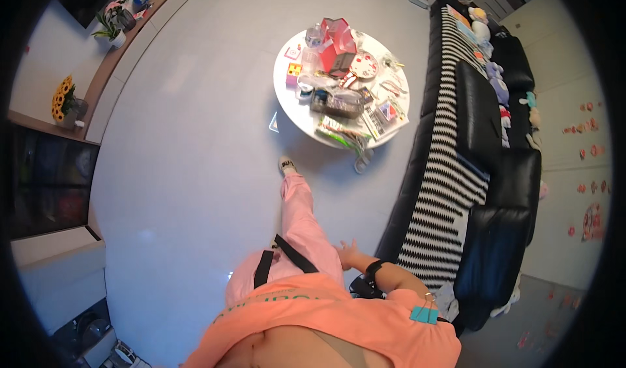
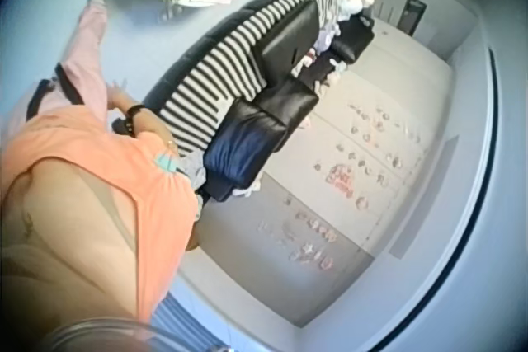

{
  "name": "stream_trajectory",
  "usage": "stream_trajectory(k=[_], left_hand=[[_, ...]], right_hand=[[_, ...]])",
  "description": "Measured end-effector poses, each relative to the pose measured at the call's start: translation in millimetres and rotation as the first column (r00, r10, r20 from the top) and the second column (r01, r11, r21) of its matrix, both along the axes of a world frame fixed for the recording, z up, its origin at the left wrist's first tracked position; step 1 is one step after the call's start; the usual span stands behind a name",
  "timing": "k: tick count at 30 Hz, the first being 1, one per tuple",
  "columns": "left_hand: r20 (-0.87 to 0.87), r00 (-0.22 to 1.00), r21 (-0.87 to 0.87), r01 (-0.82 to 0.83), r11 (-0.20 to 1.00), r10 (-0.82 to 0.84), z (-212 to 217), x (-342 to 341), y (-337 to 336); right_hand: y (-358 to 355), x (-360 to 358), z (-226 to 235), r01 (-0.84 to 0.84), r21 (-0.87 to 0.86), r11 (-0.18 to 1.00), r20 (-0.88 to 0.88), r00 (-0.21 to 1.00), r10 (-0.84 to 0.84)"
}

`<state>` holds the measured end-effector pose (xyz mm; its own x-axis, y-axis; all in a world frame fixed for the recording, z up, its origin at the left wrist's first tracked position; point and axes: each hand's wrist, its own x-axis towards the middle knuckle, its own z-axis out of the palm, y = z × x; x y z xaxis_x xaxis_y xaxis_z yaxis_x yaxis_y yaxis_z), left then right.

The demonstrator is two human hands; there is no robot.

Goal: The recorder puts on a pair of disposable plastic gloves while sitting on the floor surrounded by cleaning basins.

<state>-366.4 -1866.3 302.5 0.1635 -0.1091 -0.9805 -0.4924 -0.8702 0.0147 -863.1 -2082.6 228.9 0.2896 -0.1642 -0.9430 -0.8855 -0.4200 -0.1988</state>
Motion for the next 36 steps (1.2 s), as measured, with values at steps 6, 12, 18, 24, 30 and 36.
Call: stream_trajectory(k=[6, 12, 18, 24, 30, 36], left_hand=[[0.007, 0.994, -0.004, -0.111, 0.994, 0.111, 13.4, -43.3, -182.3], [-0.012, 0.968, -0.002, -0.249, 0.969, 0.249, 28.3, -120.6, -284.6], [-0.012, 0.939, 0.088, -0.34, 0.936, 0.343, 31.9, -158.5, -321.5], [-0.051, 0.91, 0.132, -0.401, 0.906, 0.41, 22.0, -183.4, -345.8], [-0.182, 0.87, 0.109, -0.445, 0.889, 0.458, 4.4, -201.8, -354.2], [-0.521, 0.576, 0.231, -0.615, 0.754, 0.63, 35.2, -177.3, -332.1]], right_hand=[[-313.8, -37.9, -45.7, 0.576, -0.484, 0.659, 0.288, 0.816, -0.501], [-544.4, -32.3, -92.6, 0.761, -0.61, 0.221, 0.537, 0.602, -0.591], [-625.9, -17.4, -143.4, 0.66, -0.689, 0.299, 0.282, 0.624, -0.729], [-645.3, -37.7, -171.8, 0.645, -0.66, 0.385, 0.205, 0.648, -0.734], [-640.9, -57.0, -146.9, 0.825, -0.548, -0.141, 0.721, 0.38, -0.58], [-571.2, 31.7, -99.0, 0.914, -0.292, 0.281, 0.713, 0.404, -0.573]])
